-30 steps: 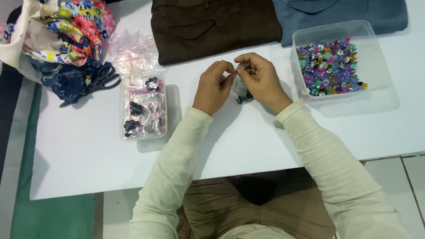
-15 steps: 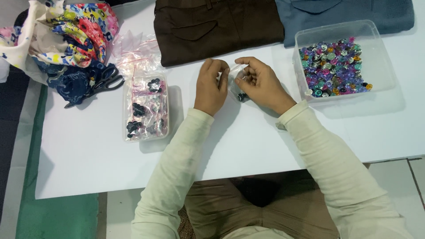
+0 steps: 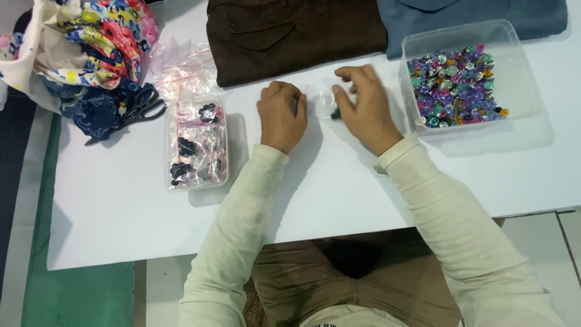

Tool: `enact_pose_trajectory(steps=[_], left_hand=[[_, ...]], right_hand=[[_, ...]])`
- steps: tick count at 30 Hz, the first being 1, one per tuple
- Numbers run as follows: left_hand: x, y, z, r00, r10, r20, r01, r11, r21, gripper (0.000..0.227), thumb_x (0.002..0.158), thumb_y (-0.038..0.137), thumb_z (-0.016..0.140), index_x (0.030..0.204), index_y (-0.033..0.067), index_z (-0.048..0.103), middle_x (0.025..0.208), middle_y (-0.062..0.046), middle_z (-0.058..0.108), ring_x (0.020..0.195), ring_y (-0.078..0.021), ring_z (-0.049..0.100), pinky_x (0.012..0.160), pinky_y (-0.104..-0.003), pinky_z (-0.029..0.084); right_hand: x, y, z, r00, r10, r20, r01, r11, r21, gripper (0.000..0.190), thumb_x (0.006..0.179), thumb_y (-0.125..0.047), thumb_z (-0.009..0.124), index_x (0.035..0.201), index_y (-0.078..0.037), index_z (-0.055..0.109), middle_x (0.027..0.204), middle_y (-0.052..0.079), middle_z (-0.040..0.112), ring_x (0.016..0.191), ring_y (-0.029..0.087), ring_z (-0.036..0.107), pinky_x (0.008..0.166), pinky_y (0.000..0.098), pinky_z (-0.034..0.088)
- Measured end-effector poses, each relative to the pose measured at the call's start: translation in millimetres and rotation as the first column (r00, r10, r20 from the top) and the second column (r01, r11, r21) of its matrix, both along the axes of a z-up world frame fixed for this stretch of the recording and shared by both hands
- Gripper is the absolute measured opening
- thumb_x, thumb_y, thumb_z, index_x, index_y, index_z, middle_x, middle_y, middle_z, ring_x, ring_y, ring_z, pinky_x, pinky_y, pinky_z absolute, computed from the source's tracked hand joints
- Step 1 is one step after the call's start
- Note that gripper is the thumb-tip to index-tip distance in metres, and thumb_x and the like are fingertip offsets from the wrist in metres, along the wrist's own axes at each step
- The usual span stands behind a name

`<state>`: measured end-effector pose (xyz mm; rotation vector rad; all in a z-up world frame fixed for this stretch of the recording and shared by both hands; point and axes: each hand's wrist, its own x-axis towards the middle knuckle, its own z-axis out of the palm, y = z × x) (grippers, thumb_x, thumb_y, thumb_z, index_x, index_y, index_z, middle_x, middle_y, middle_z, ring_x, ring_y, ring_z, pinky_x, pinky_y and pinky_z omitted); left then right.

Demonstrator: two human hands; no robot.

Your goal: Sorting and arranging small plastic buttons on a table

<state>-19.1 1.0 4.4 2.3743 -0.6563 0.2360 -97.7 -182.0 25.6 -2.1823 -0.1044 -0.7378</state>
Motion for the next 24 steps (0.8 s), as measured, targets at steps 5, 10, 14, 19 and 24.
enact_pose_trajectory(steps=[5, 10, 14, 19, 24], left_hand=[[6, 1, -14, 0.996, 0.066, 0.052, -0.070, 0.995, 0.065, 0.010, 0.089, 0.020, 0.073, 0.085, 0.0115, 0.072, 0.098, -0.005, 0.057, 0.102, -0.0289, 0.056, 0.089, -0.048, 0.044], [2, -1, -10, 0.997, 0.061, 0.045, -0.062, 0.998, 0.022, 0.014, 0.086, 0.024, 0.077, 0.082, 0.0113, 0.072, 0.097, -0.006, 0.056, 0.102, -0.0295, 0.055, 0.091, -0.049, 0.042], [1, -1, -10, 0.997, 0.081, 0.002, -0.081, 0.996, 0.030, 0.006, 0.085, 0.016, 0.078, 0.086, 0.0114, 0.074, 0.097, -0.005, 0.055, 0.105, -0.0287, 0.055, 0.096, -0.051, 0.038], [3, -2, -11, 0.997, 0.073, 0.000, -0.073, 0.997, 0.000, 0.005, 0.087, 0.016, 0.077, 0.085, 0.0124, 0.073, 0.095, -0.003, 0.055, 0.104, -0.0277, 0.055, 0.096, -0.050, 0.038], [-1, -2, -4, 0.993, -0.115, -0.014, 0.115, 0.993, -0.007, 0.006, 0.087, 0.014, 0.075, 0.093, 0.0168, 0.073, 0.098, -0.003, 0.060, 0.103, -0.0308, 0.059, 0.092, -0.050, 0.043]], right_hand=[[-7, -1, 6, 0.996, -0.035, -0.078, 0.028, 0.996, -0.084, 0.011, 0.097, 0.003, 0.066, 0.106, 0.000, 0.072, 0.094, 0.014, 0.062, 0.088, 0.031, 0.065, 0.075, 0.0372, 0.054], [-4, -4, 3, 0.961, -0.023, -0.276, -0.027, 0.984, -0.178, 0.011, 0.094, -0.005, 0.072, 0.105, -0.006, 0.075, 0.092, 0.011, 0.064, 0.091, 0.030, 0.066, 0.076, 0.0388, 0.054], [-12, -3, 10, 0.929, 0.013, -0.370, -0.072, 0.987, -0.146, 0.033, 0.088, -0.017, 0.080, 0.120, -0.008, 0.074, 0.106, 0.015, 0.059, 0.108, 0.038, 0.058, 0.092, 0.0472, 0.047], [-11, 1, 10, 0.922, 0.028, -0.386, -0.085, 0.987, -0.133, 0.032, 0.089, -0.015, 0.079, 0.120, -0.010, 0.075, 0.111, 0.014, 0.056, 0.114, 0.037, 0.054, 0.099, 0.0457, 0.043], [-9, 2, 12, 0.969, 0.149, -0.195, -0.166, 0.983, -0.075, 0.051, 0.092, -0.005, 0.069, 0.143, -0.006, 0.060, 0.121, 0.018, 0.056, 0.121, 0.040, 0.053, 0.105, 0.0489, 0.038]])
